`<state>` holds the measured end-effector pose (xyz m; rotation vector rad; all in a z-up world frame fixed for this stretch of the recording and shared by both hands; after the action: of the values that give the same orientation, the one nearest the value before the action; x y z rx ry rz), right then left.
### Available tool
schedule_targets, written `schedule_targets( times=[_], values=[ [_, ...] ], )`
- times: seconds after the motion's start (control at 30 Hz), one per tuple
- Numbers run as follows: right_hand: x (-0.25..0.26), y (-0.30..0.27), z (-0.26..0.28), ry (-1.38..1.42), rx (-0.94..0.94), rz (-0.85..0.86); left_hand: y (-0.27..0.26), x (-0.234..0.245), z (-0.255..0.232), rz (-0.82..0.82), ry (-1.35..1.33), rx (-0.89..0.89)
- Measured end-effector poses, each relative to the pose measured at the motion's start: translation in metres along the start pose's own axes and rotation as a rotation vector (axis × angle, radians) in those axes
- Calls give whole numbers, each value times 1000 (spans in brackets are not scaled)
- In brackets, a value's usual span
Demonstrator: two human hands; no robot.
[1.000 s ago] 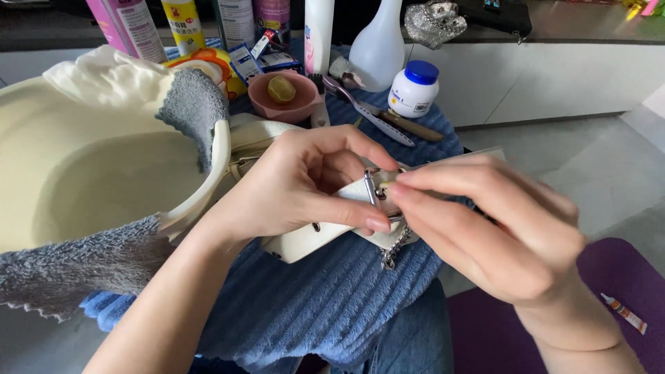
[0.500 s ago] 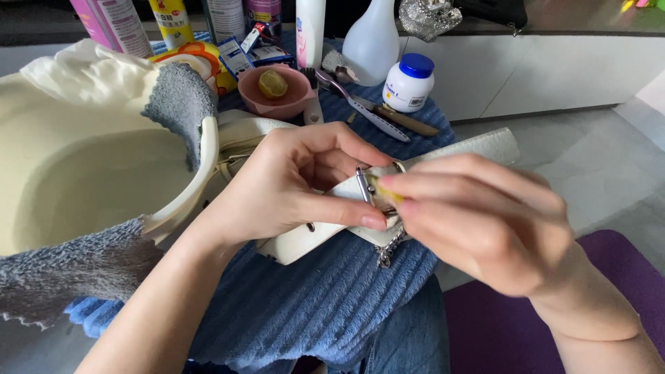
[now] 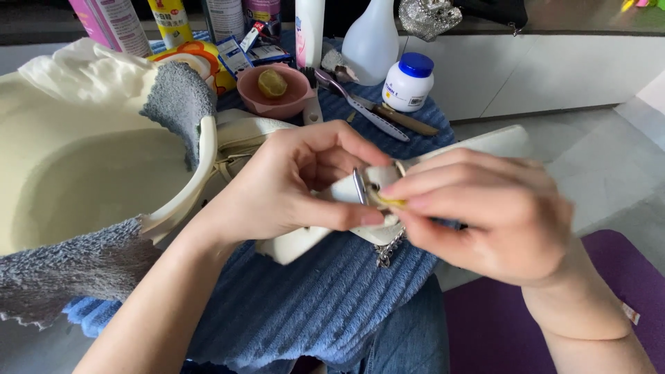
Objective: Cleaning a white leather bag by wiping the strap, buckle, and chain with cleaning cloths.
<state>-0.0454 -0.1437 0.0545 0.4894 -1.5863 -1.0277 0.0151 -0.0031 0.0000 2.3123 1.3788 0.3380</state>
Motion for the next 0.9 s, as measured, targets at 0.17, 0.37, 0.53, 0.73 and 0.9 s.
schedule_targets(
  times=[0.17,0.37,0.53,0.73,0.9],
  values=[
    [20,-20,-18,86,-69,-295,1,-4,-6,77,-23,10],
    [18,-56,-41,150,13,-366,1,-4,-7,62,152,-13],
    [10,-81,-30,63,-81,-344,0,-11,-9,112,393,-61],
    [10,-84,-23,-58,-153,-554,2,-16,-14,53,519,-85],
    [8,-85,-29,33,-216,-605,4,-12,-17,-13,669,-233]
  ],
)
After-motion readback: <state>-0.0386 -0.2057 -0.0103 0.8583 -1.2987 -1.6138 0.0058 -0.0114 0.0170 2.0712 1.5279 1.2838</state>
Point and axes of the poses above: each hand's wrist, its own y-axis towards the middle knuckle, its own x-axis out of the back of the hand, z = x × y, the point moved 7 cm from there along y, towards the middle knuckle, and after that the axes turned 12 degrees about -z, right-handed, at the moved point
